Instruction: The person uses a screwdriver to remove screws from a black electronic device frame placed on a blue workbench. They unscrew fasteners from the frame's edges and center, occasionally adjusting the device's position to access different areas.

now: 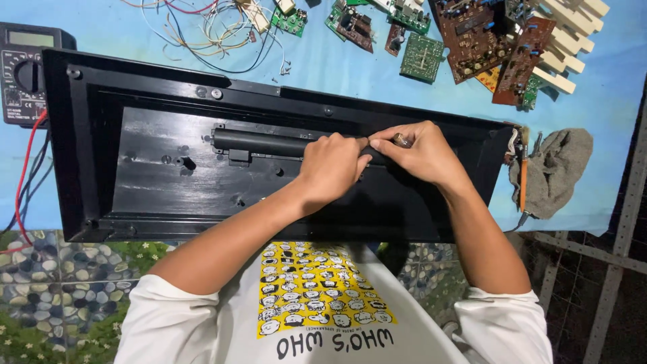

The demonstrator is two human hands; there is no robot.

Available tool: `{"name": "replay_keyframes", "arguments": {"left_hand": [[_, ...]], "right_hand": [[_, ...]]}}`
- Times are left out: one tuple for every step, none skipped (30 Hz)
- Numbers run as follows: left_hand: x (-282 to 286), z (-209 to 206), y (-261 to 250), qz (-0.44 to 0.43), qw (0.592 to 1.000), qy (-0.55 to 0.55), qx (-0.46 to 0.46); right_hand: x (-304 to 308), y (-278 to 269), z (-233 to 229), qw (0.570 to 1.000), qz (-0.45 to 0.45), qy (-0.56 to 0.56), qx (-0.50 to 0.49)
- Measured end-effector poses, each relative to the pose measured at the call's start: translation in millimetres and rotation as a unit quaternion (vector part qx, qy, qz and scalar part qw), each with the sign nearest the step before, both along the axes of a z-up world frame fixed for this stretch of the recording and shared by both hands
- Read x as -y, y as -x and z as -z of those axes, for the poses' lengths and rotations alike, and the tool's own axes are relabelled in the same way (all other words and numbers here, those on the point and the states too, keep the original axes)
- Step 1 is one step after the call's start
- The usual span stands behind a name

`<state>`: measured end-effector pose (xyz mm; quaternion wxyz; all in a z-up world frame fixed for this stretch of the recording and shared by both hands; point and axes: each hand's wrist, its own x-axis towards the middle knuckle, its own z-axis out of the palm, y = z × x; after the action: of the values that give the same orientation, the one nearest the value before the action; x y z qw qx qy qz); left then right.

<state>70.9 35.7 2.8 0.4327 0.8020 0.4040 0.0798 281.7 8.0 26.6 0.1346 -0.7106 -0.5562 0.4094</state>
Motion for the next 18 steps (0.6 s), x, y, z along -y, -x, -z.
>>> {"name": "replay_keyframes", "arguments": {"left_hand": [[-1.7, -1.0, 0.9, 0.000, 1.000, 0.001, 0.000], [-3.3, -2.0, 1.4, 0.004, 1.000, 0.006, -0.005], [-4.8, -3.1, 1.8, 0.008, 1.000, 0.010, -0.010], [-4.3, -3.7, 2.2, 0.007, 1.000, 0.011, -0.010], [-3.7, -4.5, 2.6, 0.007, 1.000, 0.011, -0.010], [-4.3, -5.4, 3.0, 0.007, 1.000, 0.010, -0.010], [-5.9, -8.4, 4.2, 0.006, 1.000, 0.009, -0.010], [-6.3, -11.1, 5.1, 0.000, 1.000, 0.025, -0.007], [-6.6, -13.6, 5.8, -0.007, 0.999, 0.041, -0.003], [-6.4, -8.5, 2.9, -0.008, 0.999, 0.043, -0.004], [-6.2, -3.5, -0.1, -0.008, 0.999, 0.042, -0.008], [-6.5, 1.4, -3.2, -0.007, 0.999, 0.040, -0.012], [-7.0, 1.7, -1.6, -0.007, 0.999, 0.041, -0.013], [-8.2, 1.6, -1.0, -0.007, 0.999, 0.049, -0.005], [-9.4, 1.3, -0.4, -0.007, 0.998, 0.058, 0.002], [-9.5, 0.0, -0.9, -0.006, 0.998, 0.058, 0.002], [-9.6, -1.2, -1.1, -0.003, 0.998, 0.058, -0.004], [-8.9, -2.1, -0.5, -0.001, 0.998, 0.059, -0.011]], "right_hand": [[0.6, 0.4, -0.9, 1.000, 0.000, 0.001, 0.000], [1.6, 0.3, -2.1, 1.000, -0.005, -0.001, 0.001], [2.6, 0.2, -3.5, 1.000, -0.009, -0.003, 0.001], [3.6, -1.0, -7.9, 1.000, -0.010, -0.002, 0.001], [4.5, -2.2, -12.4, 1.000, -0.026, -0.013, 0.005], [4.4, -3.3, -17.1, 0.999, -0.041, -0.026, 0.009], [5.7, -2.1, -28.2, 0.999, -0.042, -0.027, 0.009], [8.5, -1.2, -39.2, 0.996, -0.056, -0.068, -0.002], [11.3, -0.4, -49.9, 0.992, -0.069, -0.108, -0.013], [12.8, -2.1, -57.7, 0.992, -0.070, -0.106, -0.013], [14.3, -3.9, -65.6, 0.988, -0.071, -0.140, 0.001], [15.7, -5.8, -73.4, 0.982, -0.071, -0.174, 0.014], [16.5, -3.7, -79.2, 0.982, -0.071, -0.173, 0.014], [17.3, -2.1, -85.5, 0.972, -0.078, -0.219, 0.021], [18.1, -0.7, -92.0, 0.960, -0.085, -0.264, 0.028], [17.8, 1.7, -94.9, 0.961, -0.084, -0.264, 0.029], [17.7, 4.3, -97.7, 0.949, -0.097, -0.296, 0.050], [17.5, 7.3, -100.0, 0.936, -0.112, -0.327, 0.069]]}}
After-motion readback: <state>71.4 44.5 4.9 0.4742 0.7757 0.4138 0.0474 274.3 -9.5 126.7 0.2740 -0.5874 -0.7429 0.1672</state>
